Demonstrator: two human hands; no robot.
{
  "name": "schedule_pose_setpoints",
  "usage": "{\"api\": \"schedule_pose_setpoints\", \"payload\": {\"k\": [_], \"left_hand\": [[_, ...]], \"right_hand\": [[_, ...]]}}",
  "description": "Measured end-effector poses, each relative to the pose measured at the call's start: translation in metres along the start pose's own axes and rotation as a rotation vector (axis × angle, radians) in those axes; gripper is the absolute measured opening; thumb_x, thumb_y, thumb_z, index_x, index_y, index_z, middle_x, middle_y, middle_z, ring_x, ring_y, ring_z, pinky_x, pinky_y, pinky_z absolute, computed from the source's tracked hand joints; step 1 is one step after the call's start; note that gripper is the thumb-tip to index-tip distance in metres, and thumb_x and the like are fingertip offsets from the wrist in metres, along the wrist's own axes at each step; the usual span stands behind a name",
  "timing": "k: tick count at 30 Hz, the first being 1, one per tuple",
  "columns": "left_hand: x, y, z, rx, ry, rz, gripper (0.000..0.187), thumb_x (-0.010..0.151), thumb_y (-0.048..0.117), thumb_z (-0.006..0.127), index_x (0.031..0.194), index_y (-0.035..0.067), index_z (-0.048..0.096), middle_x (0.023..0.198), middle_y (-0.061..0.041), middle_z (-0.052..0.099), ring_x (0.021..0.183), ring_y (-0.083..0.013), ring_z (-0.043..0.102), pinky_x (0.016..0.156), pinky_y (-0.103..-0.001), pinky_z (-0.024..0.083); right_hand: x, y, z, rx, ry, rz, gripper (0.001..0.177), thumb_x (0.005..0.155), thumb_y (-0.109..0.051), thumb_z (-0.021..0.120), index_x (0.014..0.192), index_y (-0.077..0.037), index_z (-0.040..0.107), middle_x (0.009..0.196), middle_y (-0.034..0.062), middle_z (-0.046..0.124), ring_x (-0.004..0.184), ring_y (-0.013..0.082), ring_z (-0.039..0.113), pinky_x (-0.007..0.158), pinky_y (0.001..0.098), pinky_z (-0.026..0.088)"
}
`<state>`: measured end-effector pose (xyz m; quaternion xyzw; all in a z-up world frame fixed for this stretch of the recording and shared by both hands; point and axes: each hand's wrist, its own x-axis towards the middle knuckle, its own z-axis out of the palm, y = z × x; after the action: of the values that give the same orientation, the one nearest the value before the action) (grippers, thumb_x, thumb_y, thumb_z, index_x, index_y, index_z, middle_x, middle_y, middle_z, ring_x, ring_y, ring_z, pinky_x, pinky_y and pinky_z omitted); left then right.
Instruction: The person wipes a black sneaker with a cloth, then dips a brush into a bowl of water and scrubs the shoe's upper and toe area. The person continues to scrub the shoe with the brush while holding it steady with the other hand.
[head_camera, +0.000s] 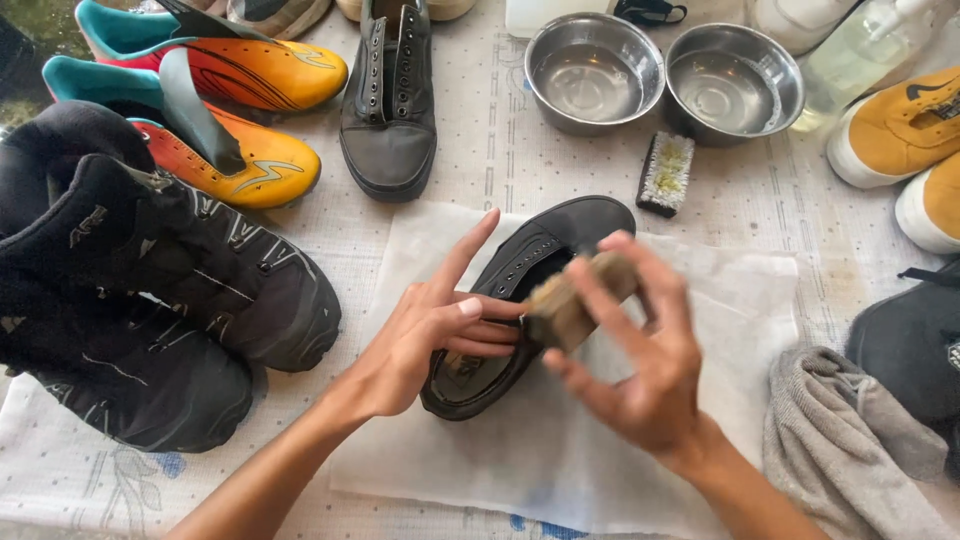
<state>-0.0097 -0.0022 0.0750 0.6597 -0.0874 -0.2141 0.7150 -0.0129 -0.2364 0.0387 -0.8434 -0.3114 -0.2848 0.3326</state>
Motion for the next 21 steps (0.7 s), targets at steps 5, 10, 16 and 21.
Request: {"api": "schedule_pose_setpoints", "payload": {"k": [5, 10, 16, 21], "left_hand": [[0.001, -0.001, -0.002, -0.102, -0.014, -0.003, 0.087, 0.082, 0.043, 0.043, 0.163, 0.027, 0.015, 0.125, -0.034, 0.070, 0.115, -0.0448, 0.073, 0.095, -0.050, 0.064], [-0.001, -0.003, -0.001, -0.054, -0.036, 0.027, 0.094, 0.080, 0.057, 0.046, 0.163, 0.026, 0.014, 0.131, -0.030, 0.068, 0.118, -0.0459, 0.072, 0.096, -0.050, 0.064], [0.001, -0.008, -0.002, -0.089, -0.022, 0.027, 0.094, 0.080, 0.056, 0.046, 0.163, 0.023, 0.015, 0.128, -0.030, 0.070, 0.119, -0.0467, 0.071, 0.093, -0.051, 0.065], [0.001, -0.005, -0.002, -0.073, -0.054, 0.068, 0.094, 0.082, 0.059, 0.046, 0.163, 0.022, 0.013, 0.131, -0.029, 0.068, 0.118, -0.0437, 0.071, 0.096, -0.051, 0.063]], "right_hand": [[-0.007, 0.012, 0.006, -0.026, -0.015, -0.135, 0.060, 0.093, -0.042, 0.072, 0.139, -0.006, 0.060, 0.144, 0.0287, 0.046, 0.131, 0.0436, 0.058, 0.106, 0.0533, 0.063], [-0.001, 0.003, 0.001, 0.040, -0.047, 0.009, 0.058, 0.096, -0.042, 0.066, 0.138, -0.002, 0.061, 0.147, 0.0284, 0.044, 0.134, 0.0389, 0.054, 0.105, 0.0421, 0.056], [0.002, 0.018, 0.001, -0.096, 0.076, 0.069, 0.047, 0.095, -0.033, 0.070, 0.130, -0.002, 0.068, 0.141, 0.0254, 0.054, 0.125, 0.0380, 0.062, 0.104, 0.0459, 0.057], [-0.009, 0.012, 0.009, 0.087, -0.018, -0.131, 0.056, 0.088, -0.042, 0.077, 0.131, -0.008, 0.065, 0.144, 0.0266, 0.048, 0.130, 0.0413, 0.059, 0.104, 0.0496, 0.062]]}}
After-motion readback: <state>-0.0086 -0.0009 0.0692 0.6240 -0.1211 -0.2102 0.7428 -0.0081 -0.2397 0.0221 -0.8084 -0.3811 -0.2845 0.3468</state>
